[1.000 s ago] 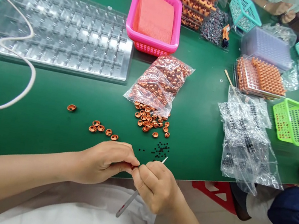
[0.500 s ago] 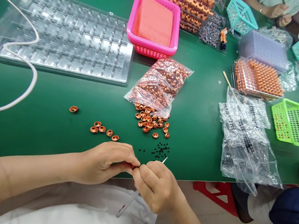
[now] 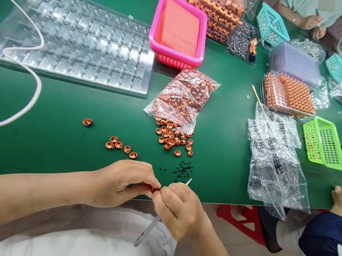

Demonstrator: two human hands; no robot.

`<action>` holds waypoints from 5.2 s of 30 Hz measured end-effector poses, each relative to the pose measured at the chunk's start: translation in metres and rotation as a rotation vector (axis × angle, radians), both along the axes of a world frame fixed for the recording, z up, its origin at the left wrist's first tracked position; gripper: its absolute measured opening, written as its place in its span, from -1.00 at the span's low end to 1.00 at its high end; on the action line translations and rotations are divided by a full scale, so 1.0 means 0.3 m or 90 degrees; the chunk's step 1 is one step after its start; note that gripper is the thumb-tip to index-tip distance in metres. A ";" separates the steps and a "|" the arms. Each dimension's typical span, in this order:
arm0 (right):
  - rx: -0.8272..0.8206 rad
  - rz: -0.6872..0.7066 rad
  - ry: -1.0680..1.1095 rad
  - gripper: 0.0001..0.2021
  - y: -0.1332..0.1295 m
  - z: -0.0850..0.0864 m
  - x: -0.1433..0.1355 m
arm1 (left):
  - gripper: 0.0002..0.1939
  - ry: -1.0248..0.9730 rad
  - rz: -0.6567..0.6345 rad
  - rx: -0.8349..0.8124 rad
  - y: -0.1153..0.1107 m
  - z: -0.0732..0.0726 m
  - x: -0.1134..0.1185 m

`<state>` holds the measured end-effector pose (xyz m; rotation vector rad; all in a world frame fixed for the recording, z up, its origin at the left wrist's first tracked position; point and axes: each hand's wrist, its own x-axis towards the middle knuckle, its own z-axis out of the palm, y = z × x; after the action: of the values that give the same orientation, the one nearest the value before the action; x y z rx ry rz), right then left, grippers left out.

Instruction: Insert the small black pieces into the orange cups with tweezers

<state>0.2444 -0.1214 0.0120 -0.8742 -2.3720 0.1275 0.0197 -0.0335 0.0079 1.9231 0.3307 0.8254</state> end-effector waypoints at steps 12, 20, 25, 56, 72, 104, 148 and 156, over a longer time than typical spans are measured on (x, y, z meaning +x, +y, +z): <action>-0.068 -0.007 -0.028 -0.86 0.025 0.061 -0.038 | -0.82 0.057 -0.040 -0.020 -0.011 -0.006 -0.011; -0.127 -0.070 0.027 -0.85 0.033 0.012 -0.037 | -0.83 0.245 -0.007 -0.044 0.035 0.031 -0.034; -0.106 -0.200 0.191 -0.75 0.010 -0.005 0.001 | -0.81 0.467 0.097 0.042 0.109 0.058 -0.088; -0.202 -0.382 0.689 -0.59 -0.078 -0.074 0.081 | -0.90 0.504 0.099 0.302 0.197 0.009 0.208; -0.357 -0.401 0.713 -0.89 -0.054 -0.068 0.040 | -0.88 0.273 0.143 0.187 0.047 0.018 -0.007; -0.272 -0.599 0.391 -0.89 -0.123 -0.102 -0.007 | -0.83 0.239 0.110 0.047 0.057 -0.052 -0.003; -0.143 -0.544 0.295 -0.81 -0.092 -0.063 -0.038 | -0.88 0.232 0.116 0.060 0.057 -0.054 -0.005; -0.184 -0.439 0.381 -0.78 -0.046 -0.017 -0.086 | -0.87 0.236 0.081 0.039 0.061 -0.040 -0.007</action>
<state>0.2187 -0.1352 0.0068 -1.4958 -1.4322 0.3930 0.0175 -0.0153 -0.0042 2.1287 0.6638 0.5601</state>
